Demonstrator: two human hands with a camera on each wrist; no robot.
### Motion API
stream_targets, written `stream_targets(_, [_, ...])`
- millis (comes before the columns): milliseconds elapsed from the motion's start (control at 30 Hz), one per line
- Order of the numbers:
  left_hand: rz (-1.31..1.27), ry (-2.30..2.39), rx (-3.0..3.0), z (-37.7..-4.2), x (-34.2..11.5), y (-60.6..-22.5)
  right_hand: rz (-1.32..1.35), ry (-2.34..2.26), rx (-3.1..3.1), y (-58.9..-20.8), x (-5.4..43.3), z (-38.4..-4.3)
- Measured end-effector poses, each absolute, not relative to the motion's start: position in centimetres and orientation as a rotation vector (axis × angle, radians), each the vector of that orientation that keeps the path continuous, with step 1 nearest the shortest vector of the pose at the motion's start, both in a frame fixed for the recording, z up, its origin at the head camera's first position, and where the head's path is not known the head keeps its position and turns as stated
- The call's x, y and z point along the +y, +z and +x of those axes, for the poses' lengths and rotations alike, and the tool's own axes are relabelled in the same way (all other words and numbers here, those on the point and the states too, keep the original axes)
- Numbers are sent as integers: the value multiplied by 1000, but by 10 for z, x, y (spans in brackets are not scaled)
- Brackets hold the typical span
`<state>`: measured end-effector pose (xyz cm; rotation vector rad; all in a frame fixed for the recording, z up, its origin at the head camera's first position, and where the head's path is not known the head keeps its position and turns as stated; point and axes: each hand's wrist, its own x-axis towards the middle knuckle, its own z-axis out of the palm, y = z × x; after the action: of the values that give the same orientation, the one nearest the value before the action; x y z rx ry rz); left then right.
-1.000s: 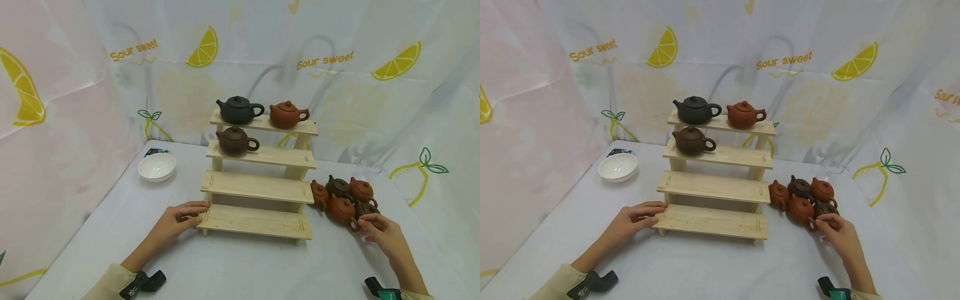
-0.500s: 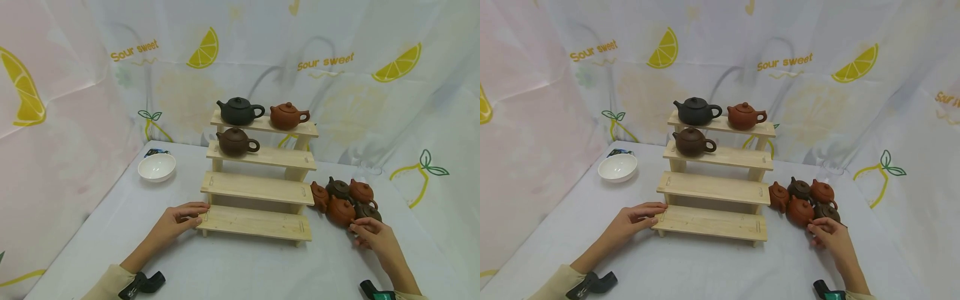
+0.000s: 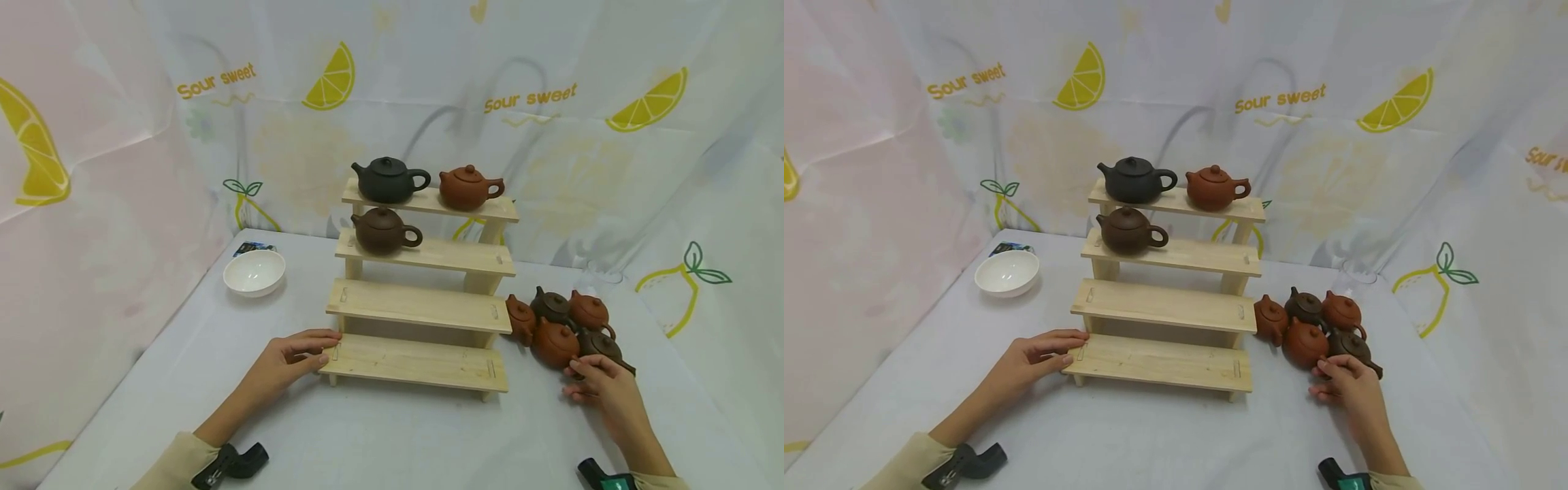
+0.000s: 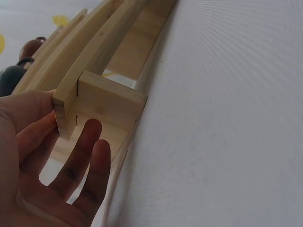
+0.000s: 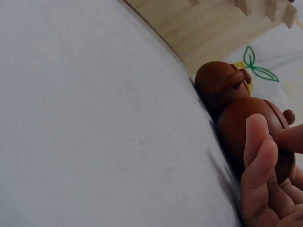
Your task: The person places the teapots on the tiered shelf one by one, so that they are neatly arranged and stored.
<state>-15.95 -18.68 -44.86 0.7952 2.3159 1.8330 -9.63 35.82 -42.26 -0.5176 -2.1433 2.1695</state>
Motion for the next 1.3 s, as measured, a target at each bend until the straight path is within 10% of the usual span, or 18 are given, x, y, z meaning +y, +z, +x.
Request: stream_targets(1300, [753,1803,2343,-159,-186,-446,-533,2027,-2232,-424,353,-97])
